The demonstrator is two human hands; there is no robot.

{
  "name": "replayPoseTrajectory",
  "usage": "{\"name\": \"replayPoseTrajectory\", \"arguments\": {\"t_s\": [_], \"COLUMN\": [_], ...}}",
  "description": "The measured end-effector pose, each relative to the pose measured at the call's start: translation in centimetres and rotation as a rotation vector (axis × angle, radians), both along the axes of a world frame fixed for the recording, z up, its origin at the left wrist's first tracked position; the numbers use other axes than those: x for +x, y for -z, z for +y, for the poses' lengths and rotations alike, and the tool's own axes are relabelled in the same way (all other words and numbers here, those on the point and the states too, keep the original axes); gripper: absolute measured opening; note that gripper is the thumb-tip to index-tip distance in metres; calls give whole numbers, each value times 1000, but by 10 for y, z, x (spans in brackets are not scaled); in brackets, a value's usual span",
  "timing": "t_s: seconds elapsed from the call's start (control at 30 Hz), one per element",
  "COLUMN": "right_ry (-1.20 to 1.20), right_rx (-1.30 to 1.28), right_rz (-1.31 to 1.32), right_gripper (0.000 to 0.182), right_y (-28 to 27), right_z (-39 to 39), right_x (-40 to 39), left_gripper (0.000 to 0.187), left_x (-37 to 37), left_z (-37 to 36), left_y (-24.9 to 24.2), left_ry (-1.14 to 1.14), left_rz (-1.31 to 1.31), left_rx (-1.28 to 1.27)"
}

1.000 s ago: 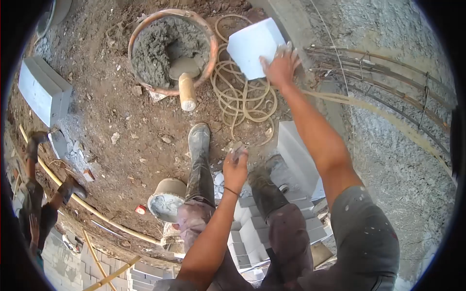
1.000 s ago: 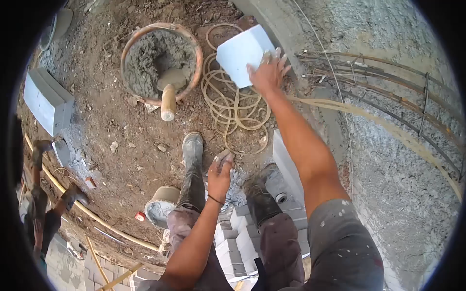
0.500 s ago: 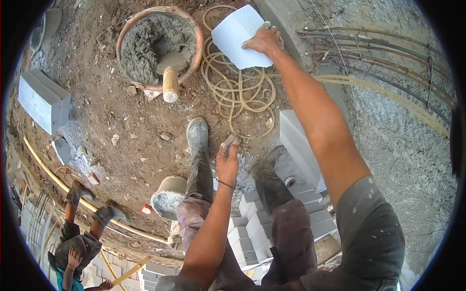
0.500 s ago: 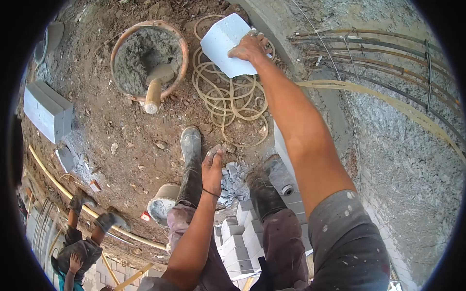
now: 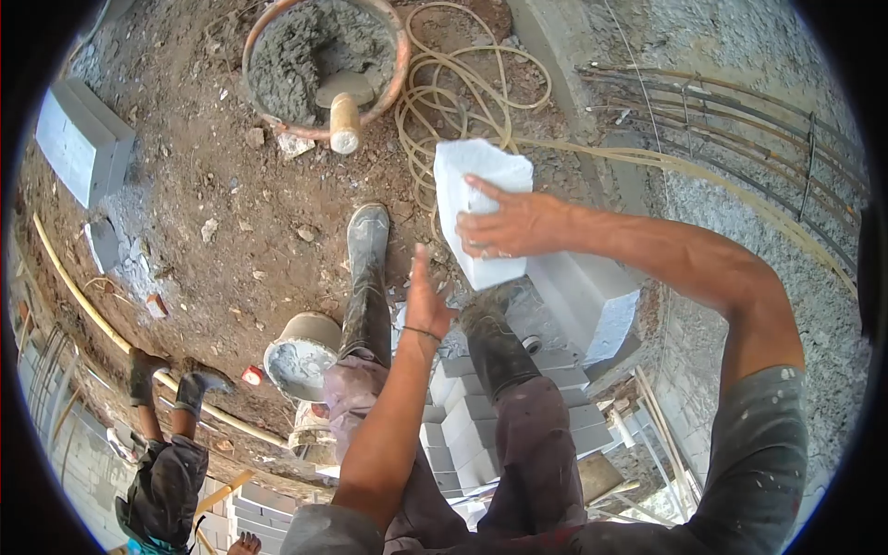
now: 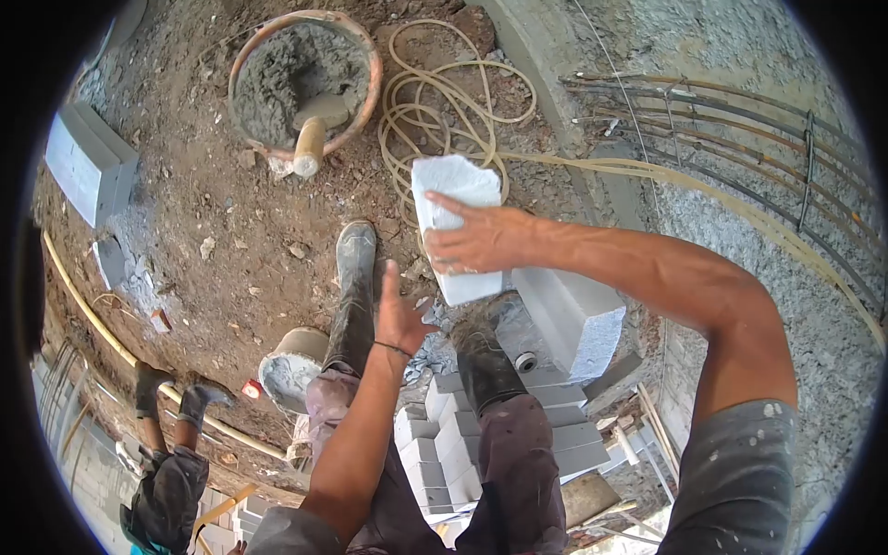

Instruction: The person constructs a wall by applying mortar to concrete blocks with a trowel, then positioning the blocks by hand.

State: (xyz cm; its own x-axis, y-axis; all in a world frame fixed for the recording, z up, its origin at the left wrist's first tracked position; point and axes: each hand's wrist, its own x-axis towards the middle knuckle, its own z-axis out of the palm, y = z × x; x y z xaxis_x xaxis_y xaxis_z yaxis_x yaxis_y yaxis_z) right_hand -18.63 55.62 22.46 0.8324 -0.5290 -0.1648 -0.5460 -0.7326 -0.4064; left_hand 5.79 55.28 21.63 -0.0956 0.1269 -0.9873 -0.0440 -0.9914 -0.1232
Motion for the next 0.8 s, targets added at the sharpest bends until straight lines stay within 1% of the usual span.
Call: {"name": "replayPoseTrajectory", "arguments": {"t_s": [0.03, 0.1, 0.13, 0.2, 0.23, 0.27, 0.3, 0.33, 0.37, 0.4, 0.43, 0.47, 0.5, 0.53, 0.57, 0.6, 0.63, 0.67, 0.7, 0.73, 0.77, 0.8], "right_ry": [-11, -60, -74, -140, -117, -130, -31, 67, 233, 216, 486, 759, 1006, 997, 1327, 1658, 1818, 1823, 1924, 2020, 1976, 1986], "right_rx": [1, 63, 68, 201, 233, 239, 206, 171, 163, 170, 245, 313, 476, 469, 438, 400, 424, 421, 331, 241, 389, 400], "right_rz": [-5, -37, -43, 90, 94, 90, 66, 48, 55, 56, 231, 408, 461, 462, 448, 424, 367, 363, 247, 126, 141, 131], "right_gripper": [35, 31, 31, 27, 28, 28, 29, 31, 40, 40, 55, 70, 94, 94, 91, 87, 92, 92, 96, 100, 103, 103], "right_y": [-3, -4, -2, 6, 13, 19, 21, 24, 22, 18, 14, 9, 2, 7, 22, 34, 40, 44, 47, 44, 37, 39], "right_z": [0, 0, -2, -6, -4, 0, 8, 14, 24, 28, 29, 30, 24, 29, 42, 53, 57, 62, 68, 68, 71, 76], "right_x": [10, 36, 49, 71, 77, 80, 83, 83, 85, 92, 99, 106, 113, 120, 128, 136, 146, 156, 167, 178, 187, 197], "left_gripper": [107, 94, 94, 83, 83, 85, 87, 87, 90, 93, 101, 101, 102, 103, 105, 105, 96, 88, 92, 92, 95, 99], "left_x": [-1, 5, 12, 26, 31, 37, 41, 45, 47, 48, 53, 60, 70, 71, 68, 63, 59, 55, 46, 42, 39, 36], "left_z": [12, 33, 40, 50, 56, 65, 68, 69, 67, 62, 60, 61, 70, 70, 73, 71, 68, 64, 49, 41, 34, 27], "left_y": [1, 6, 10, 23, 34, 43, 41, 42, 44, 42, 45, 50, 64, 65, 65, 64, 63, 64, 51, 45, 38, 29], "left_ry": [-11, -97, -111, -221, -235, -206, -177, -193, -302, -406, -417, -431, -391, -348, -363, -365, -319, -268, -162, -154, 59, 278], "left_rz": [-5, 343, 335, 347, 342, 315, 280, 273, 27, -222, -356, -357, -313, -271, -203, -202, -192, -180, -232, -236, -225, -209], "left_rx": [1, -128, -126, -112, -115, -207, -291, -283, -292, -295, -261, -257, -247, -237, -256, -258, -283, -311, -484, -491, -670, -840]}}
